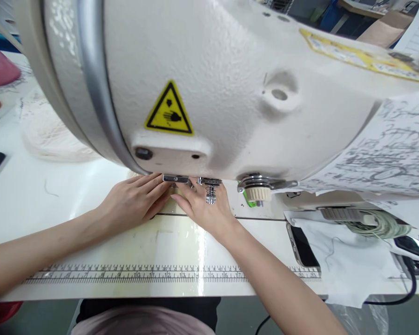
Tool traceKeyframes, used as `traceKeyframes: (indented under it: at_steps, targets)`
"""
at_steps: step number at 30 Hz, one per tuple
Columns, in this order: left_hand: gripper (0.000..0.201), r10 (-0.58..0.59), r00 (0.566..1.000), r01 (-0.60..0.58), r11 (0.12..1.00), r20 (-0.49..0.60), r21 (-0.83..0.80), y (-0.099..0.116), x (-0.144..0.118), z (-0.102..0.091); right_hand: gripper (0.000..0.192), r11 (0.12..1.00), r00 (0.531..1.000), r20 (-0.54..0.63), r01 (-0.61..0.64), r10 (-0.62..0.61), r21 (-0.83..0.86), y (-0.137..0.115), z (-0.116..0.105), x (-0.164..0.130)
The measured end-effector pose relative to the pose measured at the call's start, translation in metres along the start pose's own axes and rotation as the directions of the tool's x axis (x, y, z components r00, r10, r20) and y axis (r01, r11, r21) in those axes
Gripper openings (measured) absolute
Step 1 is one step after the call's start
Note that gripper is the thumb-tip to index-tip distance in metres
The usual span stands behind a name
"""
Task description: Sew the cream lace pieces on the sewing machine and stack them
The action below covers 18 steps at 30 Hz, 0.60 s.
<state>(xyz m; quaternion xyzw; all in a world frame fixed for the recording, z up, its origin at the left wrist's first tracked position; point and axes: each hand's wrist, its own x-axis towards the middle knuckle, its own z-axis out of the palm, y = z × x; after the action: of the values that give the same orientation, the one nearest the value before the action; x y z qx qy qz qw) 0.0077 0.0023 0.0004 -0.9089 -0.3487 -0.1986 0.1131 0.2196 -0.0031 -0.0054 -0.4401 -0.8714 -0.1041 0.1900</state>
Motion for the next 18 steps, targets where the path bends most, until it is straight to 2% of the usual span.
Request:
traceKeyframes:
  at_steps: [7,10,18]
  targets:
    - [0.037,-0.021,1.000,0.021,1.000,0.016,0.006,0.000,0.001,-0.001,0.037,0.998,0.999,0.037,-0.009,0.011,-0.054,0.002,0.003,-0.001]
    - [0.038,-0.034,0.999,0.034,0.999,0.014,-0.004,-0.001,0.002,0.000,0.031,0.999,0.997,0.070,-0.035,0.033,0.028,0.008,0.003,-0.001]
    - [0.041,-0.037,0.999,0.037,0.999,0.018,0.014,0.002,0.002,-0.004,0.025,0.958,0.985,0.022,-0.173,0.172,0.227,0.013,-0.007,0.000]
